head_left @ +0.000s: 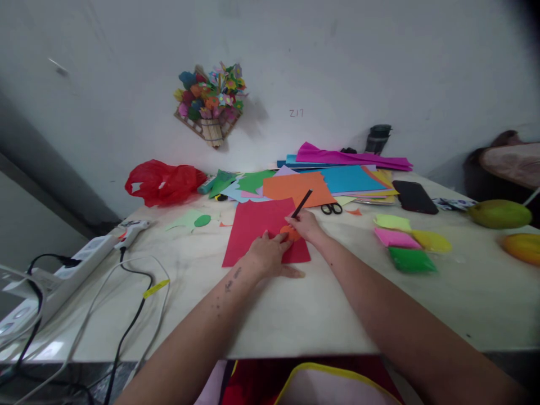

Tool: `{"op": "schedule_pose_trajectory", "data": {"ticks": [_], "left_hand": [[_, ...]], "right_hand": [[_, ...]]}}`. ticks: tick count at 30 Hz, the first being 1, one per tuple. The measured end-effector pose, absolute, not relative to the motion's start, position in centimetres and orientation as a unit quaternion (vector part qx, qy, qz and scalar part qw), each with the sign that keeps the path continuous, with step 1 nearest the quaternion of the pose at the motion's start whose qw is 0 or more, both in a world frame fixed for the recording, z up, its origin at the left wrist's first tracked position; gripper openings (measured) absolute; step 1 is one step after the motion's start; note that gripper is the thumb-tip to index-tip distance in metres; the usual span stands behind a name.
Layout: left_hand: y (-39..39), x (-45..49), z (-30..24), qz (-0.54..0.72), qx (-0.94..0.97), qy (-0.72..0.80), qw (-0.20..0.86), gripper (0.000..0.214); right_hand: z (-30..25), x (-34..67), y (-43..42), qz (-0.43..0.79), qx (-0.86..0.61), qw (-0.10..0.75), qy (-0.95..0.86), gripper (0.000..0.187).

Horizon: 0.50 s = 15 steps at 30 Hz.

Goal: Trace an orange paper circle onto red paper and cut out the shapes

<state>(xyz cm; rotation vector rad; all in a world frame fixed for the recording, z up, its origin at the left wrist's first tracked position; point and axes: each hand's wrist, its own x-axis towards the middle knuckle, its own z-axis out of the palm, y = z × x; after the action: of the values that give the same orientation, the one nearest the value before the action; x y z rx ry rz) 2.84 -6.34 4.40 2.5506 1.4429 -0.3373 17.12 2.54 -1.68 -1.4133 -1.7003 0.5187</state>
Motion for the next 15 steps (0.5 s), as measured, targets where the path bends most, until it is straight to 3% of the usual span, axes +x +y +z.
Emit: {"op": "schedule_pose_trajectory", "data": {"ticks": [15], "left_hand": [[-6.39,2.95,4.54,-0.123,0.864,0.481,0.079,0.096]], "right_hand": [[-1.49,17.28,2.53,0.136,-0.576,0.394,-0.703,0.016]]}}
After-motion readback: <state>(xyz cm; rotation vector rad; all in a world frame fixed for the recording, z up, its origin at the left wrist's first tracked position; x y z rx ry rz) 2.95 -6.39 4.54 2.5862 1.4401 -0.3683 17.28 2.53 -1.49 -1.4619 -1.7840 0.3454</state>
